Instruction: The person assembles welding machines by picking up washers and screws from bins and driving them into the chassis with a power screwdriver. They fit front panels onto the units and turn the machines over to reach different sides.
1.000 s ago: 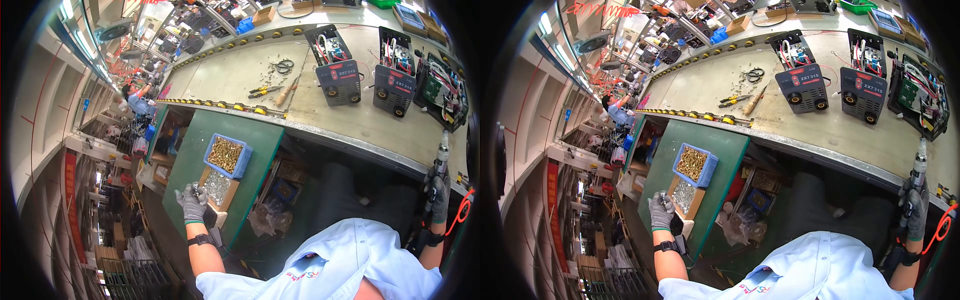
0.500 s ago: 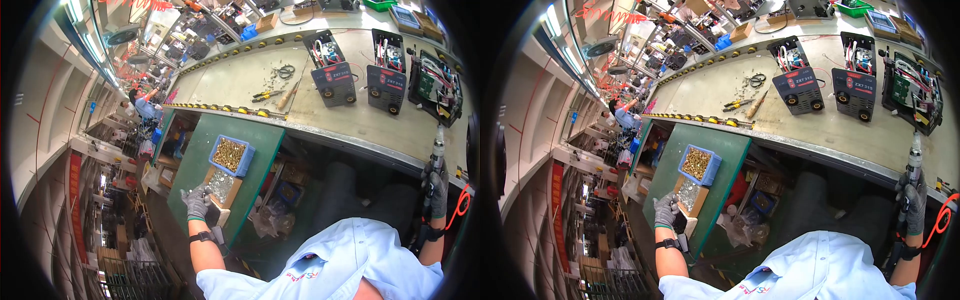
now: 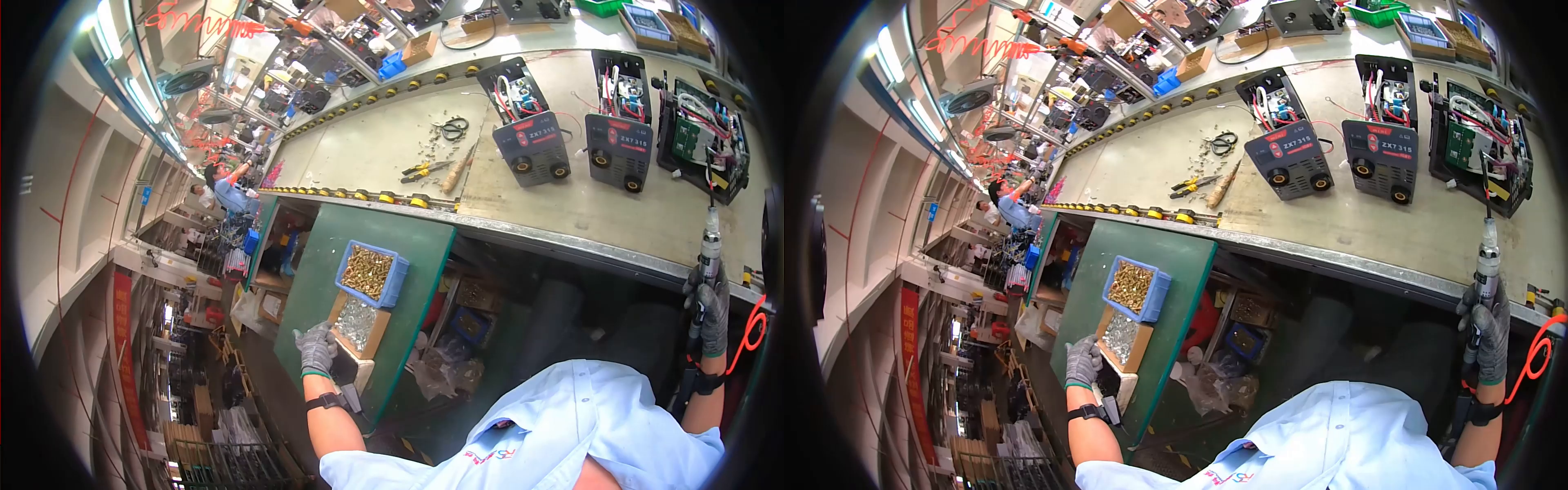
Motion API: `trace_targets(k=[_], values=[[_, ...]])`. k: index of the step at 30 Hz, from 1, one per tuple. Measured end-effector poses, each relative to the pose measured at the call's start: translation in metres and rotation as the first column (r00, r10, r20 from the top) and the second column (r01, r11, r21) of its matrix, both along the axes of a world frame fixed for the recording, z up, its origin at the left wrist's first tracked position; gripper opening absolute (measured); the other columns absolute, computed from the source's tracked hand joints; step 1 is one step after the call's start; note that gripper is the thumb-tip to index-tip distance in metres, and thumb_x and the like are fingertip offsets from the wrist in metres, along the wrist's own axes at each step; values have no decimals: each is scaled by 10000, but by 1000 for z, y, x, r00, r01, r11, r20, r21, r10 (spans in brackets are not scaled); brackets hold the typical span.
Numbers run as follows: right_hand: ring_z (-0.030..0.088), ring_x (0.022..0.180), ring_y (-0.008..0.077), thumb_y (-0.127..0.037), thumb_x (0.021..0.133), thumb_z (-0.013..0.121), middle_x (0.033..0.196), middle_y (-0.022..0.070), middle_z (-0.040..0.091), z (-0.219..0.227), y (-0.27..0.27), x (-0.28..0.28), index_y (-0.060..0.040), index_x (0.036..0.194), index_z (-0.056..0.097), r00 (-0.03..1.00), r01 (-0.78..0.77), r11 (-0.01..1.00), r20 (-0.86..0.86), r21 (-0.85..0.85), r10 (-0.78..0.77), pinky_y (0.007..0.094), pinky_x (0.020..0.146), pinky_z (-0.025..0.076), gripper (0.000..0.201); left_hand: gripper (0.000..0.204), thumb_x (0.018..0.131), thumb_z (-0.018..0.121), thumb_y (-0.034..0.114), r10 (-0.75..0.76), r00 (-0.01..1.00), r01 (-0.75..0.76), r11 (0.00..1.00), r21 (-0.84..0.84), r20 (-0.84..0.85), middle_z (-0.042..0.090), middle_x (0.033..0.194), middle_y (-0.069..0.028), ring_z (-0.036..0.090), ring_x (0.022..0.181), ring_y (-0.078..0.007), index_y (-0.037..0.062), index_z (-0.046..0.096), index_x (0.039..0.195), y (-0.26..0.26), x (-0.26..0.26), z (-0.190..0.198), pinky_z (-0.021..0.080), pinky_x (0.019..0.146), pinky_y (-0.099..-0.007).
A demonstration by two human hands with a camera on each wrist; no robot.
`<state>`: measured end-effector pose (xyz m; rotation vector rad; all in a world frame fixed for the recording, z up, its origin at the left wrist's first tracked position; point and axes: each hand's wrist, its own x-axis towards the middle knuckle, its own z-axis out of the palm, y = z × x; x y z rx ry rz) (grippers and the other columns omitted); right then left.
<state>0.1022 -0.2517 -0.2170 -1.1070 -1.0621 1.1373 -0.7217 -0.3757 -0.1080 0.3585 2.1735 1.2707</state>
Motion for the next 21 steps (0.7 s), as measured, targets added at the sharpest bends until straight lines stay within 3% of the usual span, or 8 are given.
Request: trace_targets(k=[3,5,7,9,13,17,19,21], values=[[641,756,102,-466,832,824,943,59,626,12,1,-11,2,1377,483,998,38,999,-44,-14,-39,224,599,551,796,299,1053,569,305,-13,998,15,1000,25,-54,519,656,-47,410,425,-167,50,628,1199,-9,-7,-5,321,373,-295],[660,791,128,-401,829,822,971,84,643,28,-7,-15,5,1363,484,995,40,993,-85,-114,-49,244,637,571,751,183,1039,595,254,20,980,-59,979,194,197,485,633,-18,365,394,-146,80,641,1075,-19,-28,-12,294,360,-275],[664,822,136,-461,810,845,988,60,628,36,-5,-17,2,1358,497,995,17,996,-96,-85,-26,247,619,564,798,158,1014,638,248,-110,984,81,976,200,137,446,600,-1,353,392,-137,90,645,1026,-9,-22,-11,282,359,-270],[663,775,137,-500,783,862,944,67,641,40,-3,-13,3,1316,511,997,-14,996,-80,-89,7,249,606,563,812,237,1005,656,301,-32,997,35,999,-41,72,460,590,-17,386,418,-149,69,649,1053,7,3,8,289,368,-284],[674,770,136,-518,745,891,920,75,658,34,0,-13,-1,1283,523,995,17,996,-95,-91,-26,249,592,563,832,351,1010,642,365,-5,998,-15,946,-323,-63,482,585,-35,415,446,-167,32,668,1117,-2,-43,-11,304,377,-313],[686,800,158,-383,761,874,935,96,665,39,-2,-8,18,1338,501,994,-26,993,-113,-115,13,265,648,586,795,455,1036,564,467,-371,928,372,912,-171,39,570,688,-83,478,509,-187,49,698,1157,0,-56,-11,362,412,-370],[687,804,164,-334,769,852,945,105,671,39,-2,-8,26,1368,485,987,-43,993,-161,-113,24,262,651,586,789,443,1031,572,432,-507,783,461,862,-210,-360,641,809,-122,568,599,-228,29,693,1170,61,59,24,464,522,-390],[690,826,172,-311,770,844,953,108,676,44,-3,-6,23,1383,477,991,-49,991,-132,-121,33,268,663,588,789,376,1017,595,333,-682,351,681,656,-325,-642,694,920,-145,649,746,-281,1,686,1168,125,213,74,524,692,-401]])
